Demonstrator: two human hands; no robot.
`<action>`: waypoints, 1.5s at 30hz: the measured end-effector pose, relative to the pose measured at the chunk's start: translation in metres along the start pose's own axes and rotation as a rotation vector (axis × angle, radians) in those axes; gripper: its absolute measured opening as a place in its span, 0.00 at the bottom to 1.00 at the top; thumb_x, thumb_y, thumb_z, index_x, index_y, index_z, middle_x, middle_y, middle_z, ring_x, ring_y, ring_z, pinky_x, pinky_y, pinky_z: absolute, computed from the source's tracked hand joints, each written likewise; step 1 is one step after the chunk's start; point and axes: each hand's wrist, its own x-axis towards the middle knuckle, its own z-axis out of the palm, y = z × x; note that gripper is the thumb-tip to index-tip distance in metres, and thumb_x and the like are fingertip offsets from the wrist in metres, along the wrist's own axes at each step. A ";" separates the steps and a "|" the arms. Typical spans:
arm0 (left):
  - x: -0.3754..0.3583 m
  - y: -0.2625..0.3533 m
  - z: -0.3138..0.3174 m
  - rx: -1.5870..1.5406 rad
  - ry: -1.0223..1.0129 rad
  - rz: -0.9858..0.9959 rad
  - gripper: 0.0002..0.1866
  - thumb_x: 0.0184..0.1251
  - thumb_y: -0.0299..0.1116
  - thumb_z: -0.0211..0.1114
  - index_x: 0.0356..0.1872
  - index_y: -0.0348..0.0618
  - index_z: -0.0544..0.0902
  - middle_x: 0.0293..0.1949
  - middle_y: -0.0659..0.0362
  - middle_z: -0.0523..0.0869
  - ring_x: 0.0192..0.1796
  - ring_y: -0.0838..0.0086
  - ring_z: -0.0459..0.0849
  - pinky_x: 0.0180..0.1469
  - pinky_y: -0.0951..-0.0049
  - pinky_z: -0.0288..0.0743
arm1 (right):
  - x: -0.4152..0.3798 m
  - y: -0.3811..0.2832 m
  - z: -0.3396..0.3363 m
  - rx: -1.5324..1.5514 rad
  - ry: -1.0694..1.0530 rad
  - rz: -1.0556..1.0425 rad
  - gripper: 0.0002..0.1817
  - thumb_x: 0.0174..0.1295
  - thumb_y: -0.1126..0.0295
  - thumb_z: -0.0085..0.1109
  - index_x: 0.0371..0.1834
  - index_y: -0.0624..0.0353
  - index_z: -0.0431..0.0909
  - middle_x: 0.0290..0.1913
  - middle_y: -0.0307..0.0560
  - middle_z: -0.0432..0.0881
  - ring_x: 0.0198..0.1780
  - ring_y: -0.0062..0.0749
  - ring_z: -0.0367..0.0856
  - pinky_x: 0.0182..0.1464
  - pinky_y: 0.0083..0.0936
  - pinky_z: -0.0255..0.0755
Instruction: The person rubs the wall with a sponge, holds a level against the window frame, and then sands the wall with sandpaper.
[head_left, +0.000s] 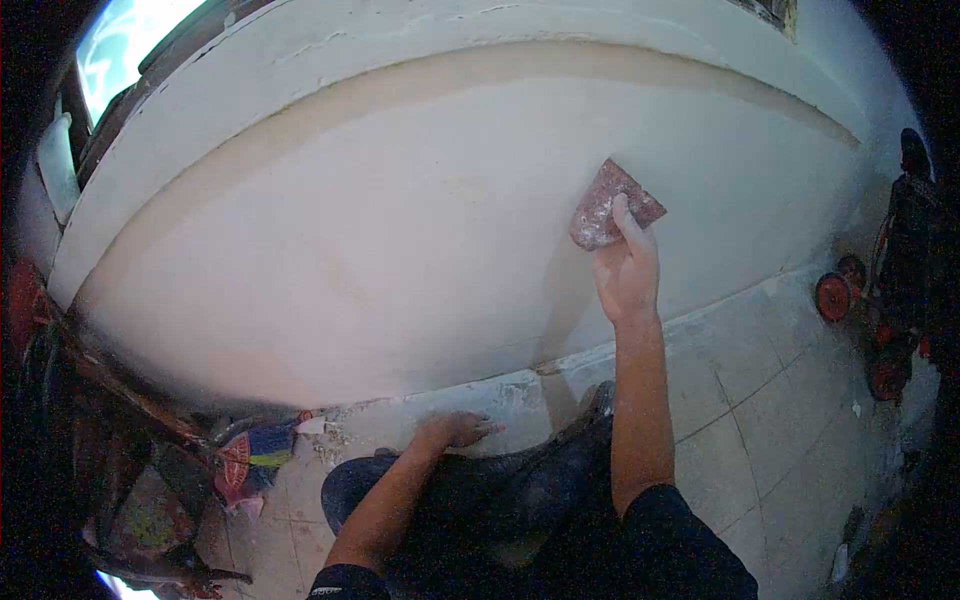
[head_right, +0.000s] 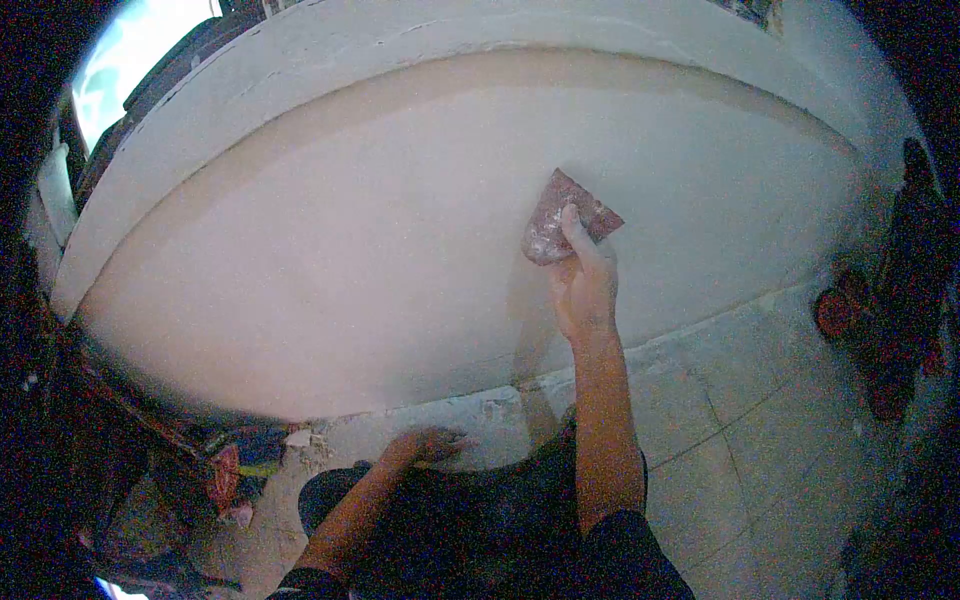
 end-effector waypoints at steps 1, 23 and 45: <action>0.001 -0.001 0.000 0.003 0.001 -0.001 0.49 0.72 0.78 0.34 0.77 0.50 0.70 0.77 0.48 0.69 0.78 0.49 0.67 0.79 0.46 0.57 | 0.001 0.001 -0.001 0.022 -0.018 -0.002 0.18 0.74 0.62 0.63 0.61 0.58 0.75 0.55 0.40 0.80 0.57 0.28 0.79 0.63 0.35 0.73; -0.030 0.008 -0.044 -1.381 0.735 0.433 0.26 0.76 0.45 0.67 0.63 0.34 0.79 0.53 0.54 0.87 0.56 0.69 0.83 0.63 0.63 0.76 | -0.108 0.136 -0.090 -1.293 -0.376 0.394 0.31 0.60 0.52 0.75 0.61 0.57 0.79 0.38 0.40 0.87 0.40 0.28 0.84 0.50 0.29 0.78; -0.028 0.000 -0.037 -0.968 0.931 0.300 0.27 0.79 0.48 0.61 0.62 0.31 0.81 0.49 0.48 0.89 0.51 0.66 0.86 0.58 0.66 0.78 | -0.125 0.132 -0.050 -1.229 -0.450 0.392 0.36 0.55 0.65 0.70 0.66 0.55 0.62 0.37 0.34 0.84 0.54 0.33 0.82 0.70 0.50 0.56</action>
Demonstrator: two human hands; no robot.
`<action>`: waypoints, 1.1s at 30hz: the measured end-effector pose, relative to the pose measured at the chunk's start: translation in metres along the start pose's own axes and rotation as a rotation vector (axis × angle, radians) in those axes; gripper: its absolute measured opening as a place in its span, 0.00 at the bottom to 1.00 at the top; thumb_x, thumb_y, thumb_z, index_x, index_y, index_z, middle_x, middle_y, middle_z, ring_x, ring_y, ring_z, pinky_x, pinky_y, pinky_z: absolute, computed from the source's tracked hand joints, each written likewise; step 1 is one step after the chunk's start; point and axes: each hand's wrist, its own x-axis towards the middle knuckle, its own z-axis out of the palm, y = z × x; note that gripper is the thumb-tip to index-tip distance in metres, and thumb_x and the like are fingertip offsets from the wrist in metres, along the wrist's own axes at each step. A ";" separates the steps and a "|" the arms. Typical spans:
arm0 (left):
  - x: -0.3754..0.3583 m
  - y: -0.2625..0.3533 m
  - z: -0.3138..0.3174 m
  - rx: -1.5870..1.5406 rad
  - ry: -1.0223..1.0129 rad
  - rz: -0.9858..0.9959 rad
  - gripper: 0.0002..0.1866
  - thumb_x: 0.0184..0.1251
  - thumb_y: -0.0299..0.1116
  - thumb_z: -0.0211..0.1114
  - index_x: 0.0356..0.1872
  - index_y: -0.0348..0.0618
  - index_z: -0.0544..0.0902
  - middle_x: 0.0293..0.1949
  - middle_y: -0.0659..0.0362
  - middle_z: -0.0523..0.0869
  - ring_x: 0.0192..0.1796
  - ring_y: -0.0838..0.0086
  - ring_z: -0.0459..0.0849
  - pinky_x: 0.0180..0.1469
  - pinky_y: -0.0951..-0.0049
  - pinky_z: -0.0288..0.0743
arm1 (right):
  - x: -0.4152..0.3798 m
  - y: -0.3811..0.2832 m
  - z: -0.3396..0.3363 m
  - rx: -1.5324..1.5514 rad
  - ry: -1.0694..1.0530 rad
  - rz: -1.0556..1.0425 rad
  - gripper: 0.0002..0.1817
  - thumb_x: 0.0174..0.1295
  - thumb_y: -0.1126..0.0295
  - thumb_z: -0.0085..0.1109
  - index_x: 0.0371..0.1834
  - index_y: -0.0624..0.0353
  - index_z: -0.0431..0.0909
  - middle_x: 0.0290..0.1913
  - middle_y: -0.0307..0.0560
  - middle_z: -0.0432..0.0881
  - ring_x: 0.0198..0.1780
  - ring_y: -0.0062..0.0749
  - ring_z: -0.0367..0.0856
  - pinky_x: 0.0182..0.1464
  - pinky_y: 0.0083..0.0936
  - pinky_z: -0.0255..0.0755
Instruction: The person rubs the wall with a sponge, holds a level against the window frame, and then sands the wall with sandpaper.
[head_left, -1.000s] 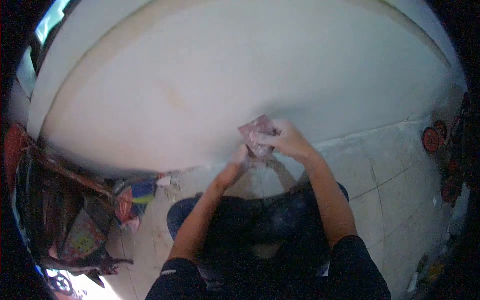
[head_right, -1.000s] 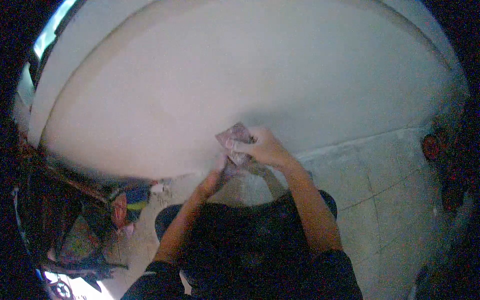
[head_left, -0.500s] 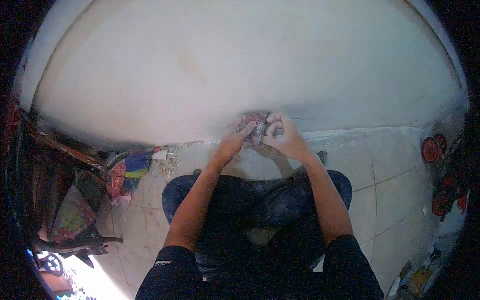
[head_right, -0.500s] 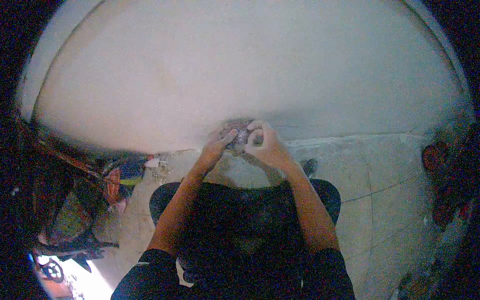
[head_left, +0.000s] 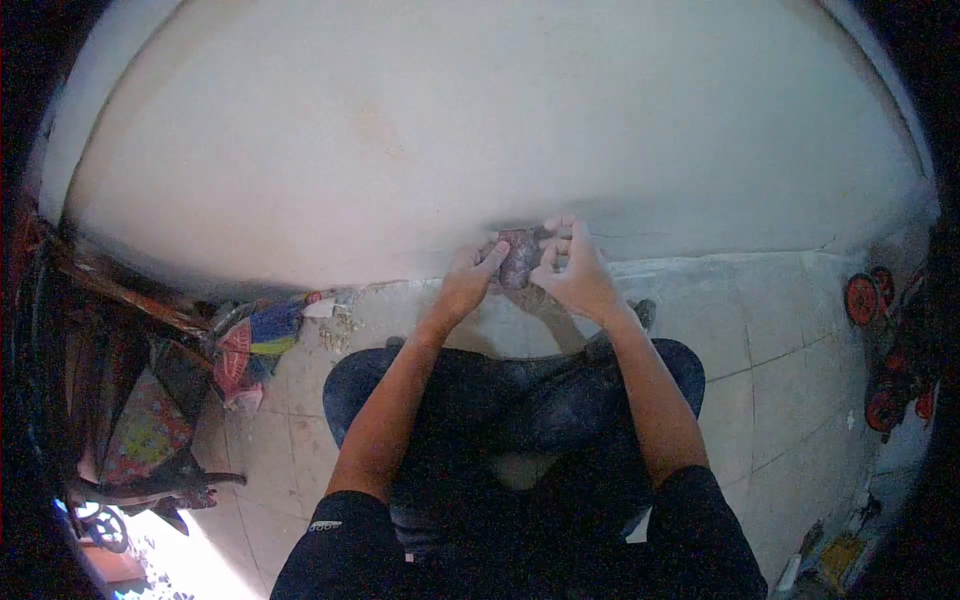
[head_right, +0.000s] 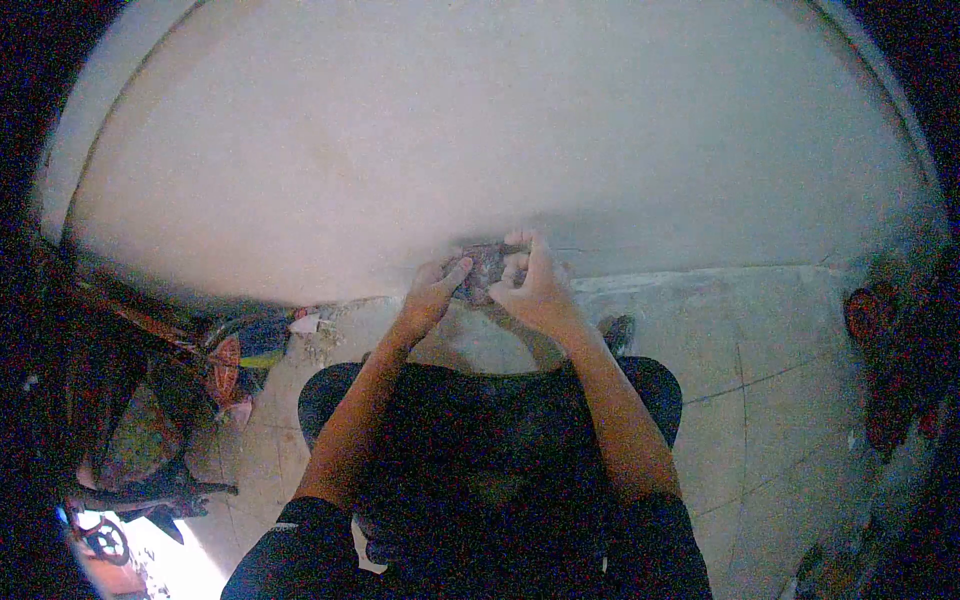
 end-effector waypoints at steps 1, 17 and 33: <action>-0.004 0.009 0.000 0.060 0.040 0.003 0.28 0.79 0.49 0.61 0.62 0.31 0.81 0.49 0.47 0.89 0.51 0.65 0.86 0.59 0.65 0.77 | 0.000 0.000 -0.001 -0.045 0.002 -0.038 0.37 0.54 0.65 0.70 0.66 0.55 0.62 0.37 0.33 0.84 0.54 0.33 0.82 0.70 0.49 0.55; -0.005 0.002 0.002 0.055 0.086 -0.027 0.28 0.80 0.51 0.57 0.60 0.31 0.81 0.50 0.47 0.88 0.53 0.64 0.84 0.60 0.66 0.75 | -0.013 -0.010 -0.007 0.141 -0.302 0.119 0.43 0.55 0.67 0.68 0.73 0.54 0.57 0.35 0.33 0.85 0.47 0.28 0.85 0.71 0.48 0.59; -0.005 0.015 -0.008 -0.534 -0.140 -0.177 0.22 0.75 0.46 0.61 0.60 0.40 0.83 0.51 0.56 0.87 0.51 0.69 0.84 0.58 0.67 0.77 | -0.008 -0.004 0.010 0.035 -0.115 0.024 0.40 0.59 0.47 0.74 0.68 0.61 0.73 0.61 0.61 0.81 0.61 0.53 0.81 0.64 0.42 0.74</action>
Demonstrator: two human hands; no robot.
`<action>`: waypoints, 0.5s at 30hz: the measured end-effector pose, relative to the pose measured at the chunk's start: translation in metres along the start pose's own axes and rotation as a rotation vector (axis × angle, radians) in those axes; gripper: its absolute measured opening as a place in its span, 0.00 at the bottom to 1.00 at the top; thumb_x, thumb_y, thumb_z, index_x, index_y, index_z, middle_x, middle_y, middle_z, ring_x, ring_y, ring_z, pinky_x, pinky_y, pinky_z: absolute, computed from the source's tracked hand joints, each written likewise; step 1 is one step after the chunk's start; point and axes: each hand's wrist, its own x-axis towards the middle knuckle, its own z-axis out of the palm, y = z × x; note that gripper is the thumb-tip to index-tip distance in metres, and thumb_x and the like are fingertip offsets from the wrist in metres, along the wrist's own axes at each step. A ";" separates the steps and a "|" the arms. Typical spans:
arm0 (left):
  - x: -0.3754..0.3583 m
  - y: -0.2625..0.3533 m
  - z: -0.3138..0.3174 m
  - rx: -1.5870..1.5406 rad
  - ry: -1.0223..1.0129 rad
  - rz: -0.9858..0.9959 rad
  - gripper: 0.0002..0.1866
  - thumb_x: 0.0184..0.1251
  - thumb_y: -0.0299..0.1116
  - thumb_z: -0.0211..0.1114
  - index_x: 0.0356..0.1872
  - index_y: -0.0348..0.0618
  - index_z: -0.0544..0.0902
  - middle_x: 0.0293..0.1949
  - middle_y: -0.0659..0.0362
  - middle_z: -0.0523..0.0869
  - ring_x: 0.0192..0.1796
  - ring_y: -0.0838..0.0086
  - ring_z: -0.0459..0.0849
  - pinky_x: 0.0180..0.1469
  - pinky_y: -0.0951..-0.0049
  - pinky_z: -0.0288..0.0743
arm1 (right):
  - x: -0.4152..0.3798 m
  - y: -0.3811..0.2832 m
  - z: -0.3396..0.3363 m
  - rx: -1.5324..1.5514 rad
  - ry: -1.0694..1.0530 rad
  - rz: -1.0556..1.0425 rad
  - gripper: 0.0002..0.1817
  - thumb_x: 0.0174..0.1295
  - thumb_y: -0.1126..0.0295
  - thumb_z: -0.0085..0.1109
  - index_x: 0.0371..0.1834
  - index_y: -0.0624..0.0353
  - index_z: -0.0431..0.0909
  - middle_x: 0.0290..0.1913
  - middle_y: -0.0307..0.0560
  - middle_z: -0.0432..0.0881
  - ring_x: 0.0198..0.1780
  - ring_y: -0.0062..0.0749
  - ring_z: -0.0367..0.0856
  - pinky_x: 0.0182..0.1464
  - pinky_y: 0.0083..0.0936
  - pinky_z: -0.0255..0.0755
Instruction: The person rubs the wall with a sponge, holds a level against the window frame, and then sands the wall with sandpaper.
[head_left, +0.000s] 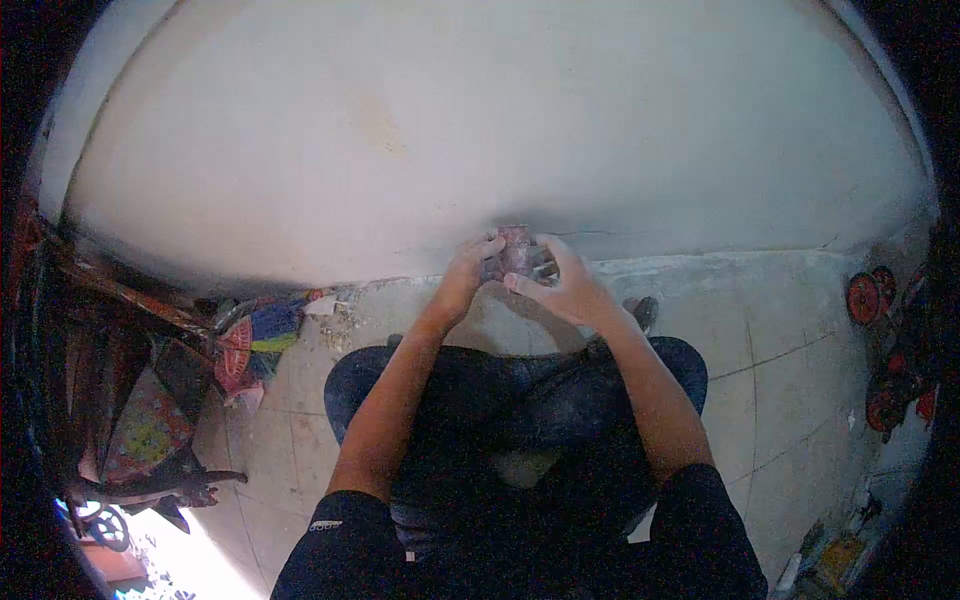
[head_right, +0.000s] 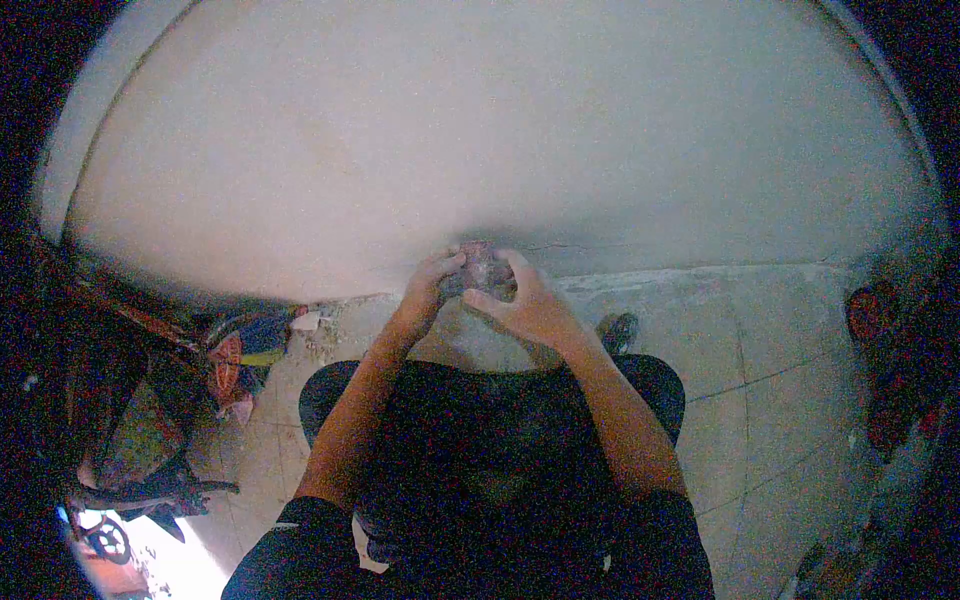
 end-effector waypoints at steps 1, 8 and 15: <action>-0.001 0.001 0.000 -0.044 -0.002 -0.028 0.22 0.74 0.43 0.62 0.62 0.43 0.82 0.56 0.56 0.86 0.58 0.65 0.85 0.64 0.64 0.76 | 0.000 -0.005 -0.001 0.053 -0.044 0.050 0.40 0.60 0.45 0.74 0.67 0.62 0.74 0.63 0.63 0.79 0.64 0.54 0.79 0.66 0.42 0.73; 0.001 0.001 0.003 0.046 0.037 0.102 0.19 0.76 0.44 0.64 0.55 0.40 0.81 0.43 0.59 0.85 0.41 0.75 0.85 0.46 0.70 0.80 | 0.008 0.022 0.012 -0.049 0.148 -0.039 0.35 0.61 0.50 0.73 0.64 0.62 0.76 0.58 0.59 0.83 0.62 0.53 0.80 0.65 0.42 0.73; 0.004 0.002 0.003 0.107 0.044 0.143 0.19 0.75 0.43 0.67 0.58 0.42 0.80 0.46 0.56 0.86 0.43 0.72 0.85 0.46 0.70 0.81 | 0.007 -0.003 0.001 0.049 0.110 0.008 0.29 0.62 0.54 0.73 0.60 0.61 0.80 0.56 0.58 0.84 0.58 0.49 0.83 0.62 0.40 0.75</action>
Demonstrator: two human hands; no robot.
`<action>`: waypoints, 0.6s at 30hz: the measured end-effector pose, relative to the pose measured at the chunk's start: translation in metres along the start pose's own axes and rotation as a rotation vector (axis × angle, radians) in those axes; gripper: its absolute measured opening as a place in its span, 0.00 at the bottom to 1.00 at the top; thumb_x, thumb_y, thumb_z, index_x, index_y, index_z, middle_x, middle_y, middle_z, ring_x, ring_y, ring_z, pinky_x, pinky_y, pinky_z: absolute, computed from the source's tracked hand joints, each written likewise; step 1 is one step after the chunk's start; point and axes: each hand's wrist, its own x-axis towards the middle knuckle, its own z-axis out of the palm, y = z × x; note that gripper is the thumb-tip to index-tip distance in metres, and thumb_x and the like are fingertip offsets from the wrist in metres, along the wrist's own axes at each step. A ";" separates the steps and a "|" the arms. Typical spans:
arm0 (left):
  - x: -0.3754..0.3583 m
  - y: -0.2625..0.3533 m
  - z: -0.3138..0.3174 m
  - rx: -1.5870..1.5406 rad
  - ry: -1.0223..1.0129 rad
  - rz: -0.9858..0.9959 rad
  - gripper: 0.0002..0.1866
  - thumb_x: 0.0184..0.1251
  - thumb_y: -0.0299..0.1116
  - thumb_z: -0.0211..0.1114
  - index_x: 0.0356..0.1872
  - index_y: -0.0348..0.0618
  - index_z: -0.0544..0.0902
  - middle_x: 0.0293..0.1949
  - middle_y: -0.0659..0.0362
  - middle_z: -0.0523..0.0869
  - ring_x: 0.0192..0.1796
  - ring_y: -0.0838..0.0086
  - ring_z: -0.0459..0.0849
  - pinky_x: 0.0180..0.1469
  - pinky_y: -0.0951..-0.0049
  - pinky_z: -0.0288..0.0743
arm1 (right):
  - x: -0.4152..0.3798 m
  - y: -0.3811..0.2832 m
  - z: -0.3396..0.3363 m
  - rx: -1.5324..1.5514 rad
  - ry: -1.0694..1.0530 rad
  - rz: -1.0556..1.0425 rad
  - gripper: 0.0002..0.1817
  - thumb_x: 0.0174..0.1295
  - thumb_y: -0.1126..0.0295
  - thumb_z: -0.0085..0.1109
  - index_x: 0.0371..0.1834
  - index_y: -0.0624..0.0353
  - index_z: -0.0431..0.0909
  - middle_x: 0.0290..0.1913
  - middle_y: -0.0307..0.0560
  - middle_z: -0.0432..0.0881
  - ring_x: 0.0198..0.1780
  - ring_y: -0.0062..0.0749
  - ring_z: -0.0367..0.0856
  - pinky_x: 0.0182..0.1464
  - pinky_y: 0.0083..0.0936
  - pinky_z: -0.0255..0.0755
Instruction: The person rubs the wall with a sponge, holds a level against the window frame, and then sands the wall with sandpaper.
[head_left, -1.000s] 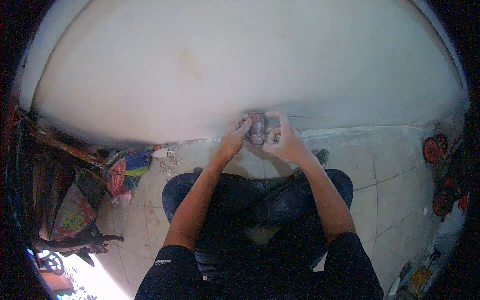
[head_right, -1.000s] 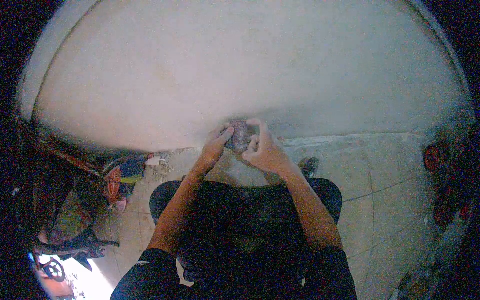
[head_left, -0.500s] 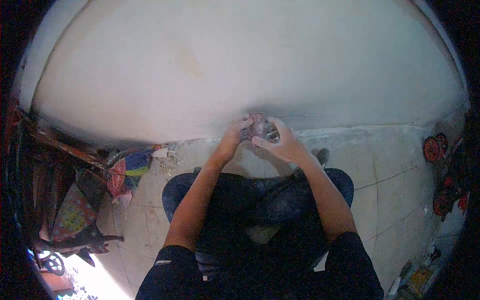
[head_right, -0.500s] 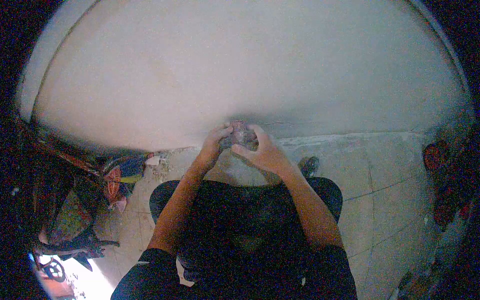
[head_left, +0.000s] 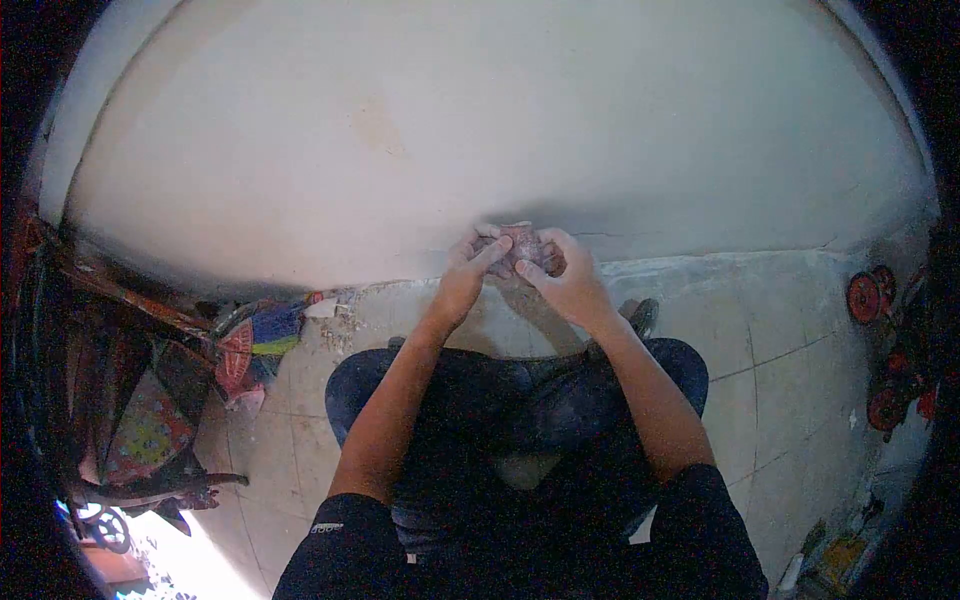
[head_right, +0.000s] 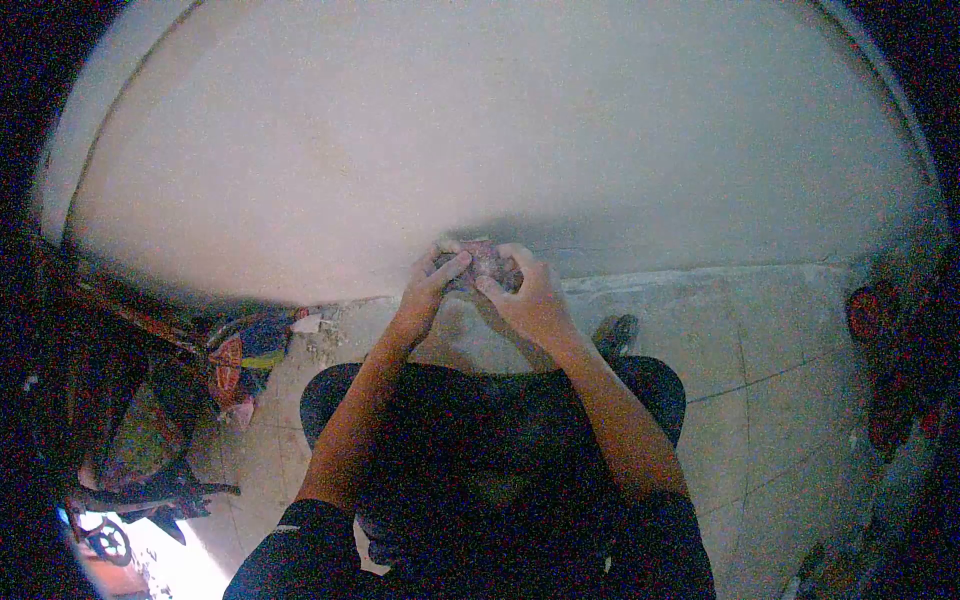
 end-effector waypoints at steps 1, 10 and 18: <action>-0.001 -0.001 -0.002 0.013 -0.005 -0.025 0.20 0.75 0.43 0.67 0.59 0.41 0.79 0.49 0.54 0.86 0.47 0.70 0.86 0.49 0.67 0.81 | 0.000 -0.003 -0.001 0.047 -0.026 0.008 0.29 0.62 0.53 0.73 0.60 0.61 0.80 0.56 0.57 0.85 0.59 0.48 0.83 0.62 0.40 0.75; -0.014 -0.020 -0.008 0.051 -0.006 -0.075 0.27 0.77 0.47 0.63 0.66 0.37 0.76 0.62 0.52 0.81 0.65 0.63 0.78 0.69 0.61 0.72 | 0.015 0.042 0.020 0.246 0.023 0.008 0.29 0.58 0.52 0.77 0.53 0.63 0.84 0.48 0.47 0.87 0.49 0.31 0.84 0.54 0.30 0.78; 0.005 -0.029 0.003 0.059 -0.144 -0.151 0.28 0.80 0.46 0.61 0.70 0.37 0.73 0.62 0.53 0.82 0.59 0.66 0.84 0.53 0.65 0.84 | 0.031 0.077 0.049 0.142 0.083 -0.024 0.28 0.51 0.55 0.77 0.49 0.63 0.84 0.41 0.52 0.86 0.41 0.40 0.84 0.48 0.35 0.79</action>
